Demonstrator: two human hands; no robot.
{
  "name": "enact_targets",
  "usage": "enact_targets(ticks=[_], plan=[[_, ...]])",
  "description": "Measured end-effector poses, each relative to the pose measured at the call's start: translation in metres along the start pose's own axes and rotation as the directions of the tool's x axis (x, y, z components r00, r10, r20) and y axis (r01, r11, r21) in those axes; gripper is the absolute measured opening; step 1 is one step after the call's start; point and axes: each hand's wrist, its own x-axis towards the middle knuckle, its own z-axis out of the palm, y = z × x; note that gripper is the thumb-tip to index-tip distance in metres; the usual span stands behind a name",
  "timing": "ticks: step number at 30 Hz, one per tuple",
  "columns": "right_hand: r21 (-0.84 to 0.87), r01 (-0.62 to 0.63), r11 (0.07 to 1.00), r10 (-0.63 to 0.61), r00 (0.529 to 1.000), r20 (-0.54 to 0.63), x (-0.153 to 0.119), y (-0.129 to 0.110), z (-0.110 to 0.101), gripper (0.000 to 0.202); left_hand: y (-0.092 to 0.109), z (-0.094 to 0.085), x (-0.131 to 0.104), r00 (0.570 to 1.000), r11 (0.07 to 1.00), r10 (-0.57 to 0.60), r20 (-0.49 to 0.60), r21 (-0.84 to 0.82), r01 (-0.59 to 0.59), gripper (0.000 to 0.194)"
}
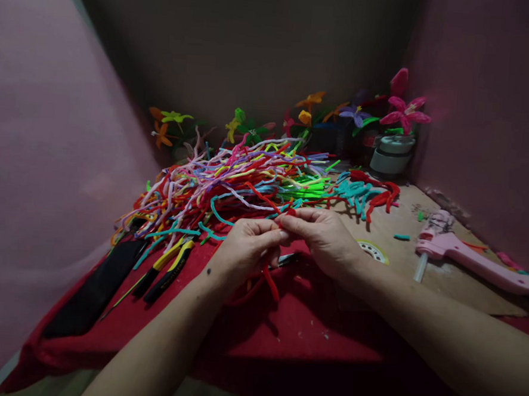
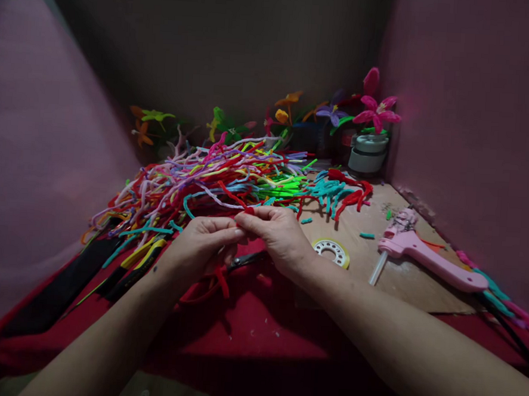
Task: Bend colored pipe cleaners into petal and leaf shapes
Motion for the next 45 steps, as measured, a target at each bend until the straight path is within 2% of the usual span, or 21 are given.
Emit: enact_targets(ticks=[3, 5, 8, 11, 14, 21, 24, 28, 31, 35, 39, 45], plan=[[-0.11, 0.022, 0.994, -0.026, 0.999, -0.039, -0.002, -0.003, 0.0, 0.023, 0.002, 0.0, -0.001, 1.0, 1.0, -0.006, 0.015, 0.008, 0.006, 0.025], [-0.116, 0.008, 0.993, -0.019, 0.995, -0.095, -0.002, -0.006, -0.001, 0.023, 0.002, -0.002, -0.002, 0.998, 1.0, -0.015, 0.057, -0.008, 0.016, 0.022], [0.026, -0.036, 0.999, 0.038, 0.995, -0.088, 0.0, -0.006, -0.001, 0.02, 0.002, -0.006, -0.002, 0.99, 1.0, 0.0, 0.138, -0.027, 0.003, 0.028], [0.156, -0.088, 0.984, 0.087, 0.996, 0.012, 0.002, -0.001, -0.002, 0.024, -0.001, -0.009, 0.0, 0.985, 0.996, 0.063, 0.161, -0.069, -0.052, 0.033], [0.17, -0.126, 0.977, 0.12, 0.992, 0.045, 0.002, 0.005, -0.002, 0.026, -0.003, -0.009, 0.001, 0.989, 0.992, 0.076, 0.127, -0.112, -0.062, 0.028], [-0.01, -0.067, 0.998, 0.067, 0.996, -0.067, 0.0, 0.004, -0.001, 0.024, -0.001, -0.005, 0.001, 0.996, 0.994, 0.037, -0.075, -0.104, -0.045, 0.023], [-0.071, -0.066, 0.995, 0.063, 0.997, -0.039, 0.0, 0.002, 0.001, 0.023, 0.003, -0.001, -0.001, 0.992, 0.997, 0.041, -0.122, -0.055, -0.048, 0.02], [-0.032, -0.063, 0.997, 0.063, 0.998, 0.008, -0.001, 0.003, 0.004, 0.015, 0.007, 0.004, -0.002, 0.976, 0.996, 0.09, -0.196, 0.014, -0.089, 0.017], [-0.006, -0.06, 0.998, 0.06, 0.998, 0.0, -0.001, 0.003, 0.006, 0.016, 0.006, 0.003, -0.001, 0.967, 0.99, 0.131, -0.22, 0.073, -0.118, 0.017], [-0.055, -0.047, 0.997, 0.047, 0.999, 0.012, -0.001, 0.0, 0.005, 0.016, 0.004, -0.001, 0.002, 0.956, 0.976, 0.179, -0.232, 0.167, -0.142, 0.019], [-0.102, -0.052, 0.993, 0.046, 0.998, -0.053, -0.002, -0.001, 0.002, 0.016, 0.003, -0.001, 0.002, 0.959, 0.974, 0.181, -0.219, 0.178, -0.143, 0.02], [-0.171, -0.06, 0.983, 0.056, 0.998, -0.028, -0.001, -0.002, 0.0, 0.016, 0.0, 0.001, 0.003, 0.964, 0.974, 0.163, -0.212, 0.189, -0.123, 0.021]])
